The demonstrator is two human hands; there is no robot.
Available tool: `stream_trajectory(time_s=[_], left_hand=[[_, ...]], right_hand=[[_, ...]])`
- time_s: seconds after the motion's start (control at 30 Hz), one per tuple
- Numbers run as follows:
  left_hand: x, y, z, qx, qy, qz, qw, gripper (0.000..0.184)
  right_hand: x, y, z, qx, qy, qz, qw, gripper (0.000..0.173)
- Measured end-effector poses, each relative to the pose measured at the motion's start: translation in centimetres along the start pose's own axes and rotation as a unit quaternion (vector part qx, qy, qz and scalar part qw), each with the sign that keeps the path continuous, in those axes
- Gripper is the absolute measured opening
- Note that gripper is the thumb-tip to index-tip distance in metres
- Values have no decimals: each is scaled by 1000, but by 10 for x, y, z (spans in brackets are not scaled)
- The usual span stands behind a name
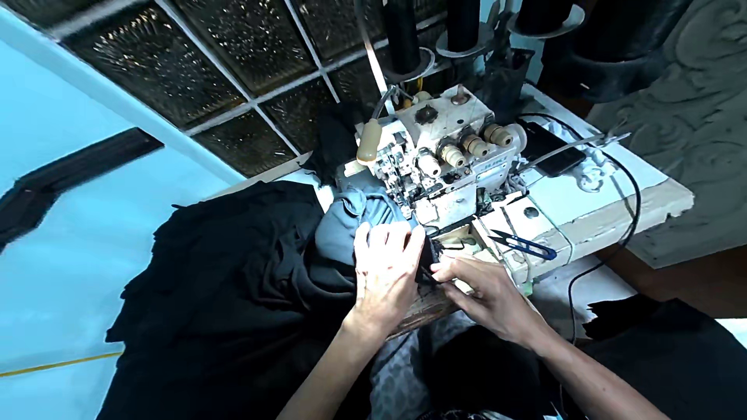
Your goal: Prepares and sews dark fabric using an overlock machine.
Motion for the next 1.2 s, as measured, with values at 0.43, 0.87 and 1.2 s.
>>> stream_trajectory(time_s=[0.43, 0.87, 1.2], left_hand=[[0, -2, 8, -39, -15, 8, 999, 33], [37, 4, 0, -53, -65, 79, 993, 25], [54, 11, -4, -30, -117, 0, 993, 18]], right_hand=[[3, 18, -24, -63, -52, 196, 977, 12], [-1, 39, -45, -111, -58, 321, 939, 14], [-46, -26, 27, -89, 137, 336, 928, 26]])
Point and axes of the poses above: each hand's wrist, its own z-axis away from the middle knuckle, its own y-axis out of the palm, x = y × z, the point moved 6 cm from there along -z, towards the middle knuckle, and after that the axes turned 6 degrees about y, right-handed, at the moved point
